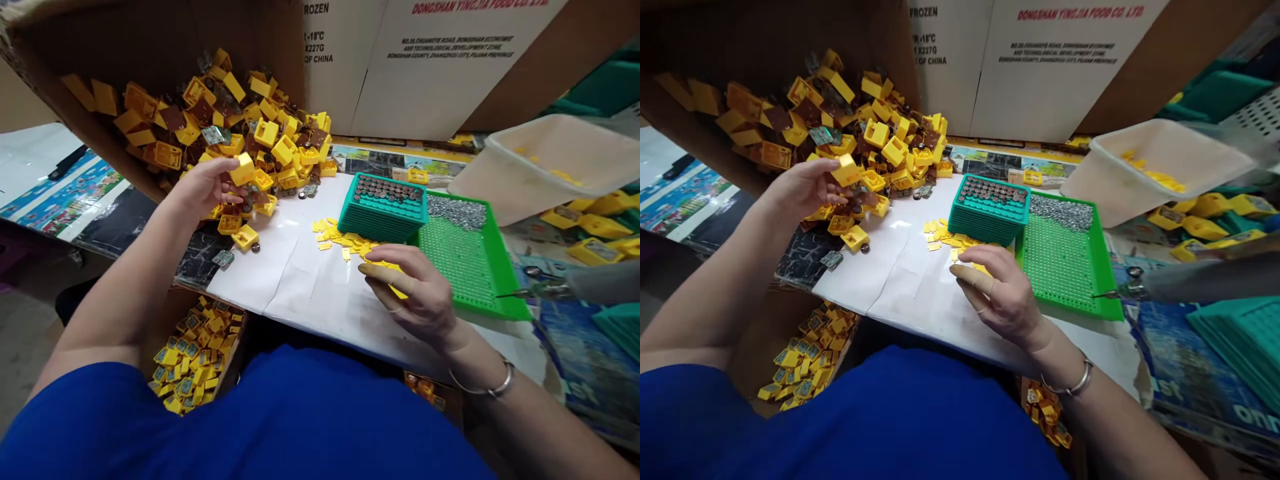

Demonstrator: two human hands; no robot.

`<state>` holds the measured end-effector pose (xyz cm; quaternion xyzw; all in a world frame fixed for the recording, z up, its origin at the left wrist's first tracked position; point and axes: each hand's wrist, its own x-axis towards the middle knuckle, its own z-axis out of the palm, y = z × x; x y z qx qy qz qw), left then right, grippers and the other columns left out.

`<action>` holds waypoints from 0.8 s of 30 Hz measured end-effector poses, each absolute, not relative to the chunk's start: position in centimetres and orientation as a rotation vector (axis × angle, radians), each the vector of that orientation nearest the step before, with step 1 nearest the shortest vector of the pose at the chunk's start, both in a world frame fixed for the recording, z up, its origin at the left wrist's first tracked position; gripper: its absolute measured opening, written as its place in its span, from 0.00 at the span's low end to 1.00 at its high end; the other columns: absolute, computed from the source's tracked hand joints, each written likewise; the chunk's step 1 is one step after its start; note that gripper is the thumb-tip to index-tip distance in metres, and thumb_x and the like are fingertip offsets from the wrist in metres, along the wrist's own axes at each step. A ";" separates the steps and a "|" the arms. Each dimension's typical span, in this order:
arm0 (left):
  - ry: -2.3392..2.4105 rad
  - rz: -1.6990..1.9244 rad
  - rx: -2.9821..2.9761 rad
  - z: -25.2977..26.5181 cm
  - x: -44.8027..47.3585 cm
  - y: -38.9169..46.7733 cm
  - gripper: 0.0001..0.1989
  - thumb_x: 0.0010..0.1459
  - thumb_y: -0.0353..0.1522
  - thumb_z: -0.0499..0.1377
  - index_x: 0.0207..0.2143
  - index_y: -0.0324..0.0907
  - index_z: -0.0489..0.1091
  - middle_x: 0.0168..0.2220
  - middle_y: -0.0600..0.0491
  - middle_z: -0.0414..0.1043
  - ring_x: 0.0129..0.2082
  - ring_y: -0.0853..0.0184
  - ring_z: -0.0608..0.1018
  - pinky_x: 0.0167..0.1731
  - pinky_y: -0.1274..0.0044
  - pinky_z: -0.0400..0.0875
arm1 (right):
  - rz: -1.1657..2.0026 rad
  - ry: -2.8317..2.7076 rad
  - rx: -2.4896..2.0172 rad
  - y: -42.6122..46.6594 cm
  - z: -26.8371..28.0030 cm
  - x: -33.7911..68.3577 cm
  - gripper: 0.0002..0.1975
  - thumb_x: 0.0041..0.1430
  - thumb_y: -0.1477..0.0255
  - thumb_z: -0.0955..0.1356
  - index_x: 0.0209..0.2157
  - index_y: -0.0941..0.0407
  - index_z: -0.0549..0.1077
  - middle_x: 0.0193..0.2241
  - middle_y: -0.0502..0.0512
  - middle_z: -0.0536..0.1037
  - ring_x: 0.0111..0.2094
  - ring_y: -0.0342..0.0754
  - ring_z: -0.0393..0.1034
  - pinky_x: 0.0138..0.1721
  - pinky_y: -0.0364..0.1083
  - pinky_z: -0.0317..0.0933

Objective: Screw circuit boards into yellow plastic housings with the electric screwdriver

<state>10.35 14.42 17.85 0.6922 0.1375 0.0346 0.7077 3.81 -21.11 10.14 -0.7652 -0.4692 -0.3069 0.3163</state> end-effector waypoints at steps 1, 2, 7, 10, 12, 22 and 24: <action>0.324 0.043 1.547 18.2 10.4 14.6 0.16 0.44 0.36 0.65 0.37 0.42 0.72 0.27 0.53 0.77 0.26 0.65 0.74 0.27 0.73 0.70 | -0.797 -1.237 -2.015 -21.1 10.1 3.8 0.15 0.55 0.84 0.70 0.43 0.57 0.74 0.40 0.62 0.78 0.44 0.53 0.74 0.44 0.54 0.72; 0.312 0.042 1.534 18.7 10.5 14.8 0.17 0.44 0.37 0.65 0.38 0.42 0.72 0.28 0.52 0.77 0.26 0.65 0.73 0.28 0.72 0.69 | -0.791 -1.231 -2.017 -21.1 10.1 3.9 0.15 0.55 0.84 0.70 0.43 0.57 0.75 0.40 0.62 0.78 0.44 0.53 0.74 0.44 0.54 0.72; 0.143 0.124 1.452 21.4 9.7 15.2 0.19 0.53 0.41 0.58 0.43 0.40 0.73 0.34 0.51 0.77 0.28 0.67 0.72 0.30 0.74 0.68 | -0.704 -1.179 -1.988 -20.0 10.1 4.1 0.12 0.58 0.81 0.69 0.43 0.55 0.76 0.40 0.59 0.78 0.42 0.50 0.75 0.43 0.50 0.73; 0.138 0.096 1.541 21.2 9.6 14.6 0.16 0.54 0.40 0.58 0.41 0.39 0.72 0.31 0.51 0.77 0.26 0.67 0.72 0.27 0.75 0.66 | -0.641 -1.172 -1.939 -18.9 10.3 4.5 0.10 0.61 0.79 0.68 0.43 0.55 0.76 0.40 0.58 0.78 0.41 0.47 0.76 0.43 0.49 0.74; 0.255 0.018 1.631 20.3 9.8 14.3 0.13 0.50 0.37 0.61 0.37 0.39 0.72 0.27 0.51 0.76 0.22 0.69 0.70 0.25 0.74 0.66 | -0.592 -1.146 -1.909 -18.1 10.6 4.7 0.08 0.62 0.78 0.68 0.42 0.56 0.77 0.40 0.58 0.78 0.41 0.46 0.76 0.43 0.47 0.74; 0.145 -0.045 1.484 20.7 7.7 13.2 0.13 0.52 0.39 0.59 0.35 0.39 0.73 0.22 0.50 0.75 0.20 0.67 0.70 0.21 0.74 0.64 | -0.062 -0.861 -1.818 -12.1 11.4 8.8 0.16 0.58 0.70 0.68 0.49 0.56 0.74 0.47 0.59 0.76 0.44 0.47 0.74 0.44 0.49 0.72; 0.116 -0.054 1.483 21.0 7.0 12.7 0.12 0.53 0.38 0.57 0.33 0.38 0.72 0.17 0.52 0.69 0.18 0.67 0.69 0.20 0.74 0.63 | 0.048 -0.785 -1.794 -10.2 11.0 10.3 0.26 0.56 0.69 0.69 0.57 0.54 0.67 0.55 0.62 0.71 0.50 0.51 0.72 0.46 0.51 0.72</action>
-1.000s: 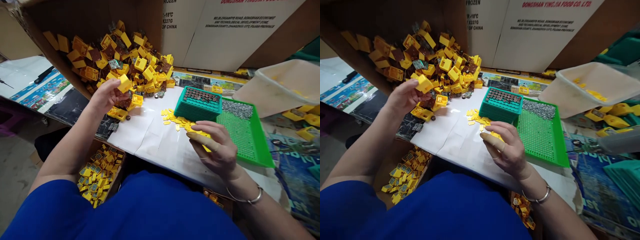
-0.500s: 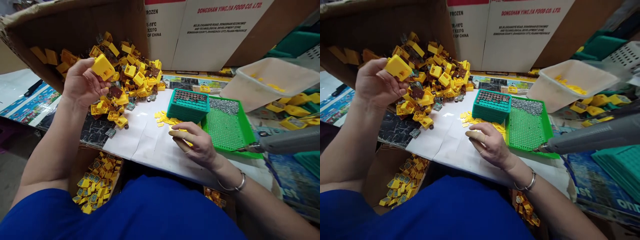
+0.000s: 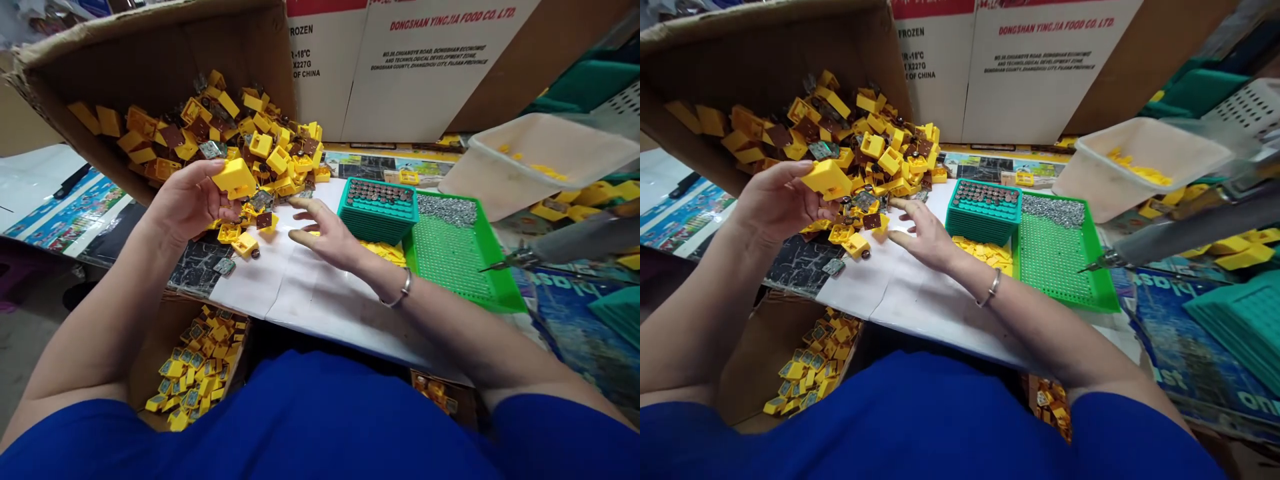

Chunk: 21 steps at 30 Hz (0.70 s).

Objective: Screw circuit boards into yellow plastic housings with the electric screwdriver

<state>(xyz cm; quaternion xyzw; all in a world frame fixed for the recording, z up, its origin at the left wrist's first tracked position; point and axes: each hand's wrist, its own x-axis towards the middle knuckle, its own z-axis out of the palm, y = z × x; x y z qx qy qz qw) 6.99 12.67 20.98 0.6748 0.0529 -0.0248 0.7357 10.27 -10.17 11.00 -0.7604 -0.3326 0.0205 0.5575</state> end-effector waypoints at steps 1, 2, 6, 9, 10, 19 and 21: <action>0.104 -0.056 1.485 21.1 6.7 12.5 0.12 0.54 0.38 0.57 0.33 0.38 0.72 0.16 0.52 0.69 0.18 0.67 0.70 0.20 0.75 0.63 | 0.083 -0.759 -1.794 -9.2 10.8 10.9 0.30 0.54 0.68 0.70 0.60 0.53 0.64 0.58 0.63 0.67 0.53 0.53 0.70 0.47 0.53 0.72; 0.095 -0.056 1.482 21.2 6.4 12.3 0.12 0.55 0.37 0.56 0.33 0.37 0.72 0.17 0.52 0.70 0.18 0.67 0.70 0.21 0.75 0.63 | 0.106 -0.747 -1.800 -8.3 10.6 11.5 0.33 0.53 0.68 0.70 0.61 0.53 0.62 0.61 0.63 0.65 0.56 0.54 0.67 0.49 0.55 0.71; 0.074 -0.083 1.462 21.2 5.9 12.3 0.13 0.56 0.36 0.56 0.36 0.36 0.74 0.27 0.50 0.78 0.18 0.68 0.71 0.22 0.74 0.66 | 0.206 -0.818 -1.770 -5.6 10.6 12.4 0.25 0.52 0.70 0.72 0.53 0.57 0.70 0.55 0.61 0.73 0.54 0.53 0.69 0.53 0.54 0.67; 0.088 -0.048 1.441 20.5 5.8 12.8 0.12 0.55 0.35 0.57 0.37 0.37 0.75 0.30 0.50 0.79 0.22 0.67 0.74 0.22 0.74 0.68 | 0.299 -0.825 -1.688 -5.1 10.9 12.0 0.07 0.58 0.70 0.68 0.34 0.59 0.76 0.34 0.55 0.80 0.37 0.46 0.75 0.43 0.47 0.70; 0.106 -0.035 1.436 20.2 5.8 13.0 0.12 0.54 0.35 0.58 0.37 0.37 0.75 0.30 0.51 0.79 0.23 0.66 0.75 0.22 0.74 0.68 | 0.288 -0.794 -1.661 -5.2 11.0 11.8 0.08 0.59 0.70 0.67 0.31 0.58 0.75 0.30 0.53 0.80 0.33 0.45 0.75 0.39 0.45 0.70; 0.343 -0.058 1.412 15.9 6.9 13.5 0.14 0.52 0.40 0.60 0.35 0.39 0.75 0.30 0.49 0.79 0.24 0.65 0.78 0.26 0.73 0.75 | -0.008 -0.723 -1.648 -7.1 11.3 10.8 0.13 0.57 0.68 0.69 0.44 0.57 0.74 0.30 0.51 0.79 0.32 0.45 0.74 0.39 0.47 0.69; 0.360 -0.023 1.372 15.6 7.1 13.8 0.15 0.52 0.42 0.60 0.35 0.39 0.75 0.30 0.47 0.79 0.25 0.64 0.78 0.27 0.72 0.76 | 0.031 -0.729 -1.572 -7.4 11.2 10.5 0.15 0.57 0.68 0.69 0.46 0.57 0.73 0.29 0.50 0.78 0.32 0.45 0.75 0.39 0.46 0.70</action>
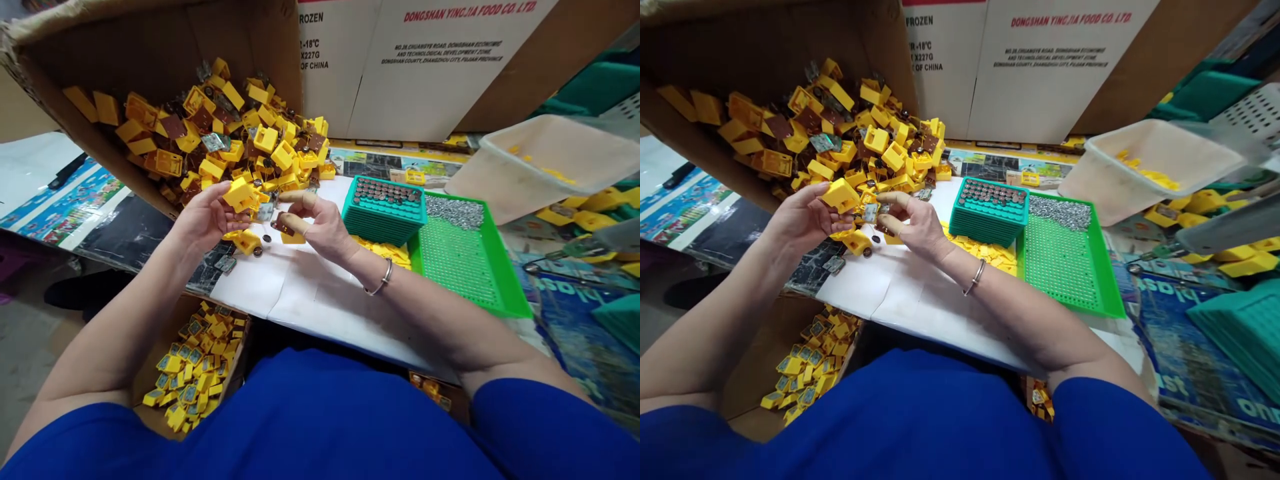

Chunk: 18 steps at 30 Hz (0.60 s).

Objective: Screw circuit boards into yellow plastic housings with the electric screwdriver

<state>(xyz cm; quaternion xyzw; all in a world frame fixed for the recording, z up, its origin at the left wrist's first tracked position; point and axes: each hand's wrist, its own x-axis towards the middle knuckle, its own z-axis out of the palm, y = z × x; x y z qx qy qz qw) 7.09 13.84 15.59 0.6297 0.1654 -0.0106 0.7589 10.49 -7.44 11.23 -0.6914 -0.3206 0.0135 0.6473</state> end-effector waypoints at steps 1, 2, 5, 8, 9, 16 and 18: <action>0.369 -0.001 1.350 15.5 7.2 14.1 0.16 0.52 0.42 0.60 0.35 0.39 0.75 0.30 0.47 0.79 0.25 0.64 0.78 0.28 0.72 0.76 | 0.069 -0.755 -1.562 -7.6 11.1 10.3 0.16 0.57 0.68 0.68 0.47 0.57 0.72 0.28 0.49 0.78 0.32 0.45 0.76 0.39 0.46 0.70; 0.379 0.020 1.329 15.6 7.2 14.4 0.16 0.52 0.43 0.60 0.35 0.39 0.75 0.30 0.47 0.79 0.25 0.64 0.78 0.28 0.72 0.77 | 0.110 -0.780 -1.567 -7.8 10.9 10.2 0.16 0.57 0.69 0.68 0.48 0.56 0.72 0.28 0.49 0.78 0.31 0.44 0.76 0.39 0.46 0.70; 0.385 0.045 1.292 16.1 7.1 15.0 0.15 0.51 0.42 0.60 0.35 0.41 0.74 0.29 0.48 0.77 0.25 0.65 0.77 0.29 0.73 0.77 | 0.219 -0.841 -1.734 -8.1 10.0 10.1 0.16 0.58 0.72 0.66 0.49 0.57 0.72 0.26 0.49 0.78 0.29 0.44 0.75 0.39 0.46 0.70; 0.311 0.028 1.292 17.0 6.6 14.9 0.15 0.52 0.43 0.59 0.36 0.42 0.74 0.29 0.49 0.76 0.25 0.64 0.76 0.30 0.71 0.76 | 0.140 -0.867 -1.998 -8.1 9.1 10.5 0.16 0.54 0.75 0.69 0.45 0.59 0.74 0.36 0.57 0.78 0.40 0.50 0.75 0.48 0.53 0.69; 0.273 0.020 1.294 17.5 6.4 14.7 0.15 0.53 0.43 0.58 0.35 0.41 0.74 0.28 0.49 0.76 0.25 0.64 0.75 0.29 0.71 0.75 | 0.072 -0.874 -2.028 -8.0 9.0 10.7 0.16 0.52 0.75 0.70 0.45 0.58 0.75 0.41 0.59 0.77 0.45 0.52 0.73 0.52 0.56 0.67; 0.051 -0.062 1.252 20.6 4.7 11.9 0.14 0.59 0.39 0.55 0.36 0.41 0.76 0.30 0.50 0.77 0.25 0.66 0.75 0.24 0.74 0.71 | 0.508 -0.675 -1.503 -7.0 11.0 10.7 0.30 0.51 0.71 0.71 0.57 0.51 0.64 0.55 0.58 0.70 0.45 0.47 0.74 0.40 0.47 0.74; 0.038 -0.070 1.258 21.1 4.1 11.0 0.14 0.60 0.38 0.54 0.36 0.41 0.76 0.31 0.50 0.77 0.25 0.66 0.75 0.23 0.75 0.70 | 0.671 -0.632 -1.320 -7.4 11.7 10.3 0.25 0.51 0.71 0.72 0.52 0.52 0.68 0.46 0.54 0.76 0.41 0.45 0.75 0.39 0.45 0.73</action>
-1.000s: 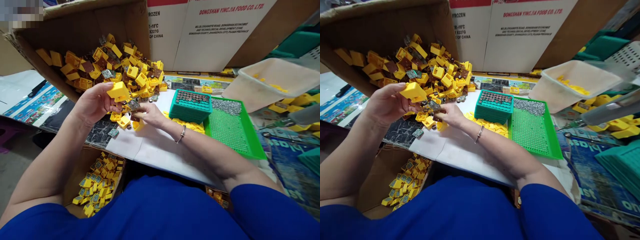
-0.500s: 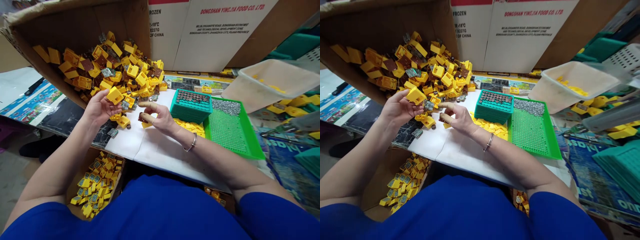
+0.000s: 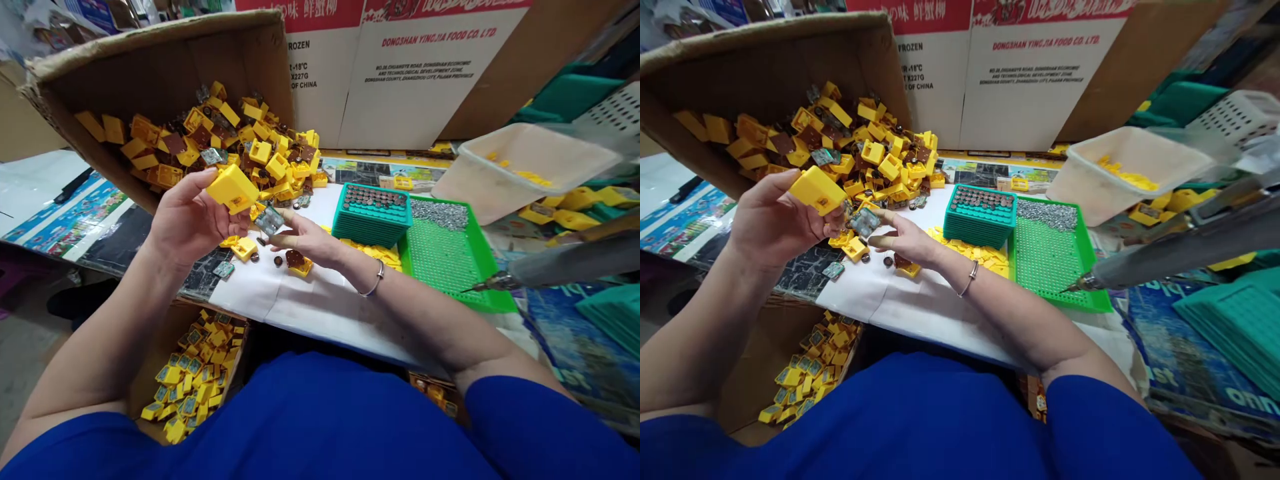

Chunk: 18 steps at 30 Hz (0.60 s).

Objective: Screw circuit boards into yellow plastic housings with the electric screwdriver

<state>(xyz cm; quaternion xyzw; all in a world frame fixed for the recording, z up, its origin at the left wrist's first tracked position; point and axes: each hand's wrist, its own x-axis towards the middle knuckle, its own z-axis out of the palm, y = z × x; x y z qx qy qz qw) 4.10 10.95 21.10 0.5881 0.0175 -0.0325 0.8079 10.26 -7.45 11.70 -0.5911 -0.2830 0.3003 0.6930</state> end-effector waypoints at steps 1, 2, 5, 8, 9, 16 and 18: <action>0.033 -0.075 1.266 21.2 3.8 10.5 0.14 0.60 0.38 0.53 0.35 0.41 0.75 0.30 0.50 0.77 0.24 0.66 0.75 0.22 0.75 0.69 | 0.740 -0.622 -1.253 -7.9 12.0 10.0 0.19 0.51 0.71 0.72 0.47 0.54 0.71 0.40 0.53 0.78 0.38 0.44 0.75 0.39 0.44 0.73; 0.027 -0.088 1.275 21.3 3.5 10.1 0.14 0.60 0.38 0.53 0.35 0.41 0.75 0.29 0.50 0.76 0.23 0.66 0.75 0.22 0.75 0.69 | 0.808 -0.614 -1.200 -8.4 12.2 9.7 0.14 0.52 0.70 0.72 0.42 0.55 0.73 0.36 0.52 0.79 0.36 0.43 0.75 0.40 0.44 0.73; 0.006 -0.147 1.290 21.2 2.8 9.0 0.14 0.60 0.39 0.53 0.35 0.40 0.75 0.28 0.50 0.76 0.21 0.66 0.74 0.20 0.73 0.68 | 0.931 -0.577 -1.100 -10.2 12.7 8.8 0.09 0.52 0.71 0.72 0.37 0.57 0.75 0.34 0.54 0.80 0.35 0.43 0.76 0.40 0.44 0.73; -0.008 -0.171 1.287 21.0 2.4 7.9 0.16 0.61 0.39 0.52 0.33 0.40 0.76 0.28 0.49 0.77 0.22 0.64 0.74 0.20 0.72 0.70 | 0.890 -0.533 -1.075 -11.4 12.8 7.9 0.17 0.49 0.78 0.72 0.43 0.54 0.75 0.43 0.55 0.80 0.41 0.44 0.76 0.41 0.42 0.72; -0.011 -0.173 1.289 21.1 2.3 7.5 0.16 0.61 0.39 0.52 0.33 0.40 0.76 0.28 0.49 0.77 0.22 0.63 0.75 0.20 0.71 0.70 | 0.879 -0.515 -1.068 -11.6 12.9 7.7 0.21 0.48 0.80 0.72 0.45 0.53 0.74 0.47 0.55 0.79 0.44 0.44 0.75 0.42 0.42 0.72; -0.083 -0.216 1.285 21.7 2.1 5.9 0.17 0.61 0.39 0.53 0.30 0.38 0.76 0.24 0.48 0.76 0.19 0.63 0.75 0.17 0.71 0.70 | 0.969 -0.522 -0.907 -13.2 12.4 6.5 0.10 0.51 0.73 0.74 0.38 0.57 0.77 0.37 0.53 0.80 0.36 0.43 0.77 0.42 0.43 0.72; -0.101 -0.263 1.262 21.4 2.2 6.0 0.15 0.58 0.39 0.56 0.31 0.38 0.77 0.26 0.48 0.77 0.20 0.63 0.76 0.16 0.72 0.70 | 0.878 -0.526 -1.030 -14.0 12.1 6.7 0.08 0.53 0.71 0.73 0.35 0.58 0.77 0.34 0.52 0.80 0.33 0.40 0.75 0.39 0.42 0.71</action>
